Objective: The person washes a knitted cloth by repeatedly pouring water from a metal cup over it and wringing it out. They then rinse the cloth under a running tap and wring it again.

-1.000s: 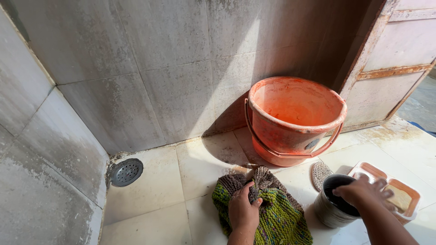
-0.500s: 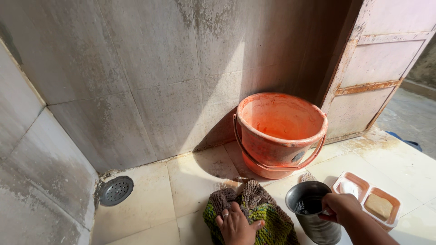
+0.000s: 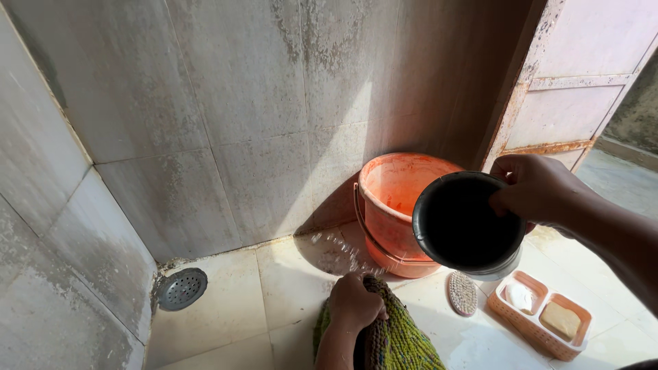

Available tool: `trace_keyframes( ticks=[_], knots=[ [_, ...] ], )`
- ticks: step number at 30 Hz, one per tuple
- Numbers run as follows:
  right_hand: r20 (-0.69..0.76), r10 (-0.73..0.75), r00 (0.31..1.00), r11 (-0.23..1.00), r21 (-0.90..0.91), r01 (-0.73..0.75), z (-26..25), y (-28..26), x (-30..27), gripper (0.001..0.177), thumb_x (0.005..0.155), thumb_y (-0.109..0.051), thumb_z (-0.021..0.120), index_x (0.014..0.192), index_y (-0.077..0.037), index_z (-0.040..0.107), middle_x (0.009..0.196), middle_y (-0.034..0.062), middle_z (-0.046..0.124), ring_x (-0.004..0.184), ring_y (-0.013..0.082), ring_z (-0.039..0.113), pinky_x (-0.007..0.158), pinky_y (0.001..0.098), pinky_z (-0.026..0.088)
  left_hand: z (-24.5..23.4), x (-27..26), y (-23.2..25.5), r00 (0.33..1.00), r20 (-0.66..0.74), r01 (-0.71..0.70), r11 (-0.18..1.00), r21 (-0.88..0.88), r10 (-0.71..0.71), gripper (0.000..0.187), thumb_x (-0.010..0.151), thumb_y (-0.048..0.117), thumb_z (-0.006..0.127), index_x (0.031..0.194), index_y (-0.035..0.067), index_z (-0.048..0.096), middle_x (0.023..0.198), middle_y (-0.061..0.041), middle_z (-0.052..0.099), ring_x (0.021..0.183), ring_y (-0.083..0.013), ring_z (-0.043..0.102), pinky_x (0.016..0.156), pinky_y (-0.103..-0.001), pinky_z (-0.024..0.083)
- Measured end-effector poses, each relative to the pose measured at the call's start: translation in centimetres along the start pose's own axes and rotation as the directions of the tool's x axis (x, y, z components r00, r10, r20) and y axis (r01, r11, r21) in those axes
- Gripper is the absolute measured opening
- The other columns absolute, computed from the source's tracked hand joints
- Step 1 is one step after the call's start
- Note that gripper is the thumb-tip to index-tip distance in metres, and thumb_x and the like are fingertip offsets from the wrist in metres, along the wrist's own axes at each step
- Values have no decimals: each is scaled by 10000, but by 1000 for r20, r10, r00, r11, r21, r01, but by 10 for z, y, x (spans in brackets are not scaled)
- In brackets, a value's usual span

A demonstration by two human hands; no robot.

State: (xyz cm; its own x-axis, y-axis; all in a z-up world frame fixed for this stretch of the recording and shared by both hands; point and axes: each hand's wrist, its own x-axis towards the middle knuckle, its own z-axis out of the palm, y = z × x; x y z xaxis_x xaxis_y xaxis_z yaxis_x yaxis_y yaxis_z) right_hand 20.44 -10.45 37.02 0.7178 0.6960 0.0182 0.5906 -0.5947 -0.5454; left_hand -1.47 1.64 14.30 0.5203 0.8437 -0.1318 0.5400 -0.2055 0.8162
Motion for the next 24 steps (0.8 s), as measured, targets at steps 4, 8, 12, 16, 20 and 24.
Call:
trace_keyframes(
  ticks=[4, 8, 12, 16, 20, 24],
  knots=[
    [-31, -40, 999, 999, -28, 39, -4, -13, -2, 246, 710, 24, 757, 950, -28, 744, 793, 176, 736, 647, 279, 720, 578, 423, 597, -26, -26, 57, 990, -110, -111, 977, -184, 92, 382, 561, -13, 752, 936, 59, 777, 805, -123, 771, 791, -268, 746, 754, -397, 581],
    [-113, -176, 978, 976, -152, 158, 2, -21, -5, 158, 749, -27, 745, 903, -23, 709, 801, 162, 692, 682, 263, 712, 647, 424, 560, -59, -42, 98, 946, -211, -302, 900, -312, 245, 275, 587, -43, 697, 849, 33, 732, 643, -81, 740, 578, -214, 749, 589, -350, 583],
    [-280, -349, 894, 934, -179, 309, 4, -31, -9, 127, 771, -28, 704, 896, -48, 698, 771, 150, 656, 679, 282, 666, 642, 445, 530, -78, -47, 133, 886, -286, -434, 870, -233, 365, 179, 610, -34, 696, 787, -4, 698, 617, -88, 733, 556, -203, 741, 570, -339, 580],
    [-397, -437, 807, 899, -179, 399, 0, -36, -8, 127, 791, -15, 672, 913, -40, 694, 746, 147, 635, 671, 288, 632, 619, 434, 521, -69, -33, 130, 886, -334, -413, 875, -251, 323, 347, 636, -13, 701, 966, 91, 696, 640, -83, 736, 586, -205, 747, 614, -344, 580],
    [-411, -451, 792, 892, -178, 416, 3, -37, -8, 128, 793, -1, 656, 912, -32, 690, 742, 157, 621, 664, 292, 620, 614, 432, 518, -26, 12, 58, 982, -75, -164, 981, 105, 173, 390, 617, 76, 822, 1000, 65, 748, 851, -100, 763, 844, -269, 742, 779, -408, 566],
    [-336, -377, 863, 925, -181, 333, 9, -38, -8, 135, 765, 2, 669, 895, -26, 686, 760, 158, 634, 696, 303, 640, 628, 451, 534, 60, 35, -58, 983, 181, -14, 964, 264, -35, 555, 814, 113, 666, 1361, 213, 665, 1212, -142, 730, 1121, -274, 686, 1015, -386, 499]
  ],
)
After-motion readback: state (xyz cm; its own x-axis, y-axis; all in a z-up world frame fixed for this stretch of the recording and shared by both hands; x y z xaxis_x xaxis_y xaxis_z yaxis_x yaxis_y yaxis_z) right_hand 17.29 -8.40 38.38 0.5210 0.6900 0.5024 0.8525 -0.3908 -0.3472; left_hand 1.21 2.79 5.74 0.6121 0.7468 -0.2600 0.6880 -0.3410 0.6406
